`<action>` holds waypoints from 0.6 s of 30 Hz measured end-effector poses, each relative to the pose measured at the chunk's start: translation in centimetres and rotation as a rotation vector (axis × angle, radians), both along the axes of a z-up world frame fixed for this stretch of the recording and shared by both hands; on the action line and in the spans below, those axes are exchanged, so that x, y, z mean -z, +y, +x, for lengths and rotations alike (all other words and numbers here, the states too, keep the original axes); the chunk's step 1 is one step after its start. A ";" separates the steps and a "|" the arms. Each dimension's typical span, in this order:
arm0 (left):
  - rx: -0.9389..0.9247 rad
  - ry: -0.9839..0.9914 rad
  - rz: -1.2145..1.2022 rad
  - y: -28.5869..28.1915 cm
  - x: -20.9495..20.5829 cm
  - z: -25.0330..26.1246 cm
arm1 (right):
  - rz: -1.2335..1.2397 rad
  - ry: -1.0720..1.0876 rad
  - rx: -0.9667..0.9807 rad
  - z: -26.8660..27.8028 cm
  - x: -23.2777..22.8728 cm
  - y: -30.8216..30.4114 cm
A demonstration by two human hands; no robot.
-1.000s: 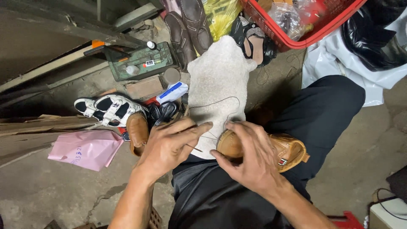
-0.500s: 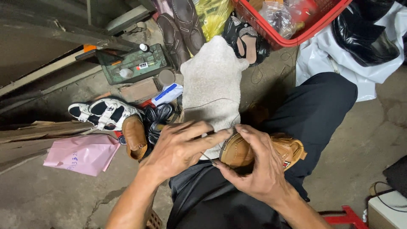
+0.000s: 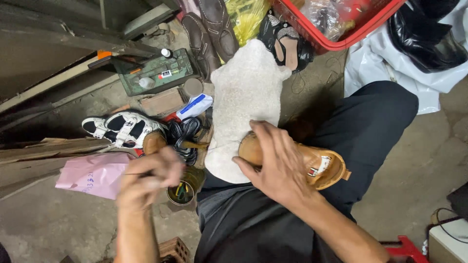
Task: The person sits on the floor and sews a brown leather shoe using a needle and thread. They repeatedly pull the thread through the shoe's upper part, adjusting the shoe's position on a white cloth as they work.
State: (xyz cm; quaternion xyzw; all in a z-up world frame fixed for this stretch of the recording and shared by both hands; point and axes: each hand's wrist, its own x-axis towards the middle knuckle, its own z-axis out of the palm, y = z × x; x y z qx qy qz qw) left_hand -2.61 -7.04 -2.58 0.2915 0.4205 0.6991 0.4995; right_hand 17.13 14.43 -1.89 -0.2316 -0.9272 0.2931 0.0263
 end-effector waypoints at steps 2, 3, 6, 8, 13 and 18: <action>-0.184 -0.189 -0.016 -6.2 2.0 -1.0 | 0.046 0.008 -0.044 -0.4 0.6 -0.2; -0.367 -0.376 -0.024 -9.4 3.0 -1.3 | 0.098 0.015 -0.085 -0.5 0.9 -0.2; -0.711 -0.032 -0.383 -13.2 2.0 -2.6 | 0.079 0.037 -0.119 -0.6 0.2 0.1; -0.944 -0.096 -0.533 -17.1 3.7 -3.2 | 0.042 0.026 -0.141 -0.4 -0.3 0.4; -1.324 -0.093 -1.206 -21.6 8.6 -5.4 | 0.068 0.051 -0.172 1.9 -1.9 2.3; -0.576 0.926 -1.468 -17.7 12.1 -3.8 | -0.061 -0.003 0.106 7.5 -4.4 6.6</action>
